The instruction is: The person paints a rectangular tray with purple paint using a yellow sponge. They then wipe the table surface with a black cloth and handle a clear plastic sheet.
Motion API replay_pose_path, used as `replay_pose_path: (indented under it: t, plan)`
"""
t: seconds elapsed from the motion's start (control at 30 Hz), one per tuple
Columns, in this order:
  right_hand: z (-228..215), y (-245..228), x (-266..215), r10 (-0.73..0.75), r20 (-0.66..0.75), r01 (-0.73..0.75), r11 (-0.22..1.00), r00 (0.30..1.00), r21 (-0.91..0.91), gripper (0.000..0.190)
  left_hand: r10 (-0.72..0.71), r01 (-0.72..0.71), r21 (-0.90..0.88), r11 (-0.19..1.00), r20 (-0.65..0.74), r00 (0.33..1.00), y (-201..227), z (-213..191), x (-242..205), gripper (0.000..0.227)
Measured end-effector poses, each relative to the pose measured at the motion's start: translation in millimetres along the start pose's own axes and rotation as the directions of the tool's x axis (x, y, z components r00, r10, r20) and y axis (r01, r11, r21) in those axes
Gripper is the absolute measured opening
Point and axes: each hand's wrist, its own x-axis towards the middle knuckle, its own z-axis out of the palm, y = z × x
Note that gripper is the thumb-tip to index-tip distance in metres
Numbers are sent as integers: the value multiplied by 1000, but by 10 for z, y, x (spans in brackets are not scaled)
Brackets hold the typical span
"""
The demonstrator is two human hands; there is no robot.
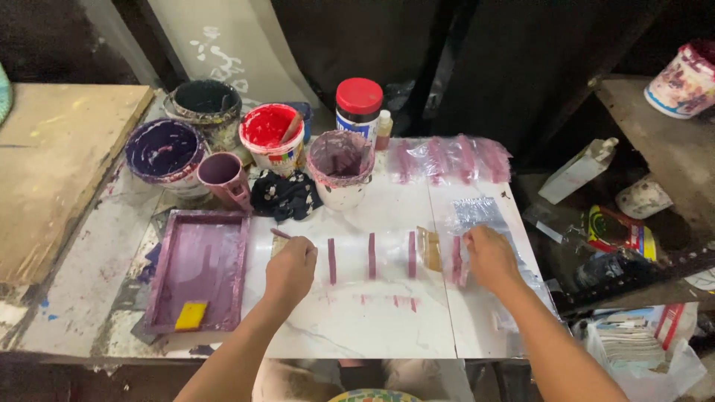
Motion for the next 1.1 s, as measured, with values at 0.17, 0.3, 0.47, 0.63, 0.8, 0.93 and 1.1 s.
replay_pose_path:
  t: [0.17,0.3,0.47,0.63,0.8,0.93,1.1]
  plan:
    - [-543,92,90,57,-126,-58,998,990,-5,16,383,-350,158,923,-295,876,320,12,199,10]
    - [-981,307,260,176,-234,-168,984,956,54,16,772,-463,619,635,-536,341,841,13,540,17]
    - [-1410,840,577,149,-290,-117,985,945,124,16,810,-392,711,583,-547,212,1764,-242,776,15]
    - [-1688,1082,1036,173,-331,-128,980,928,152,16,748,-324,675,663,-598,286,2232,-17,1314,13]
    - [-1699,1201,1414,152,-312,-115,984,938,133,15,741,-259,700,666,-580,339,2505,385,1891,14]
    - [-1490,1401,1771,147,-274,-115,985,950,131,16,770,-170,774,610,-529,355,2662,544,2142,12]
    - [-1078,1691,2303,56,-295,-49,998,954,32,10,721,-161,818,552,-372,584,2809,698,2424,6]
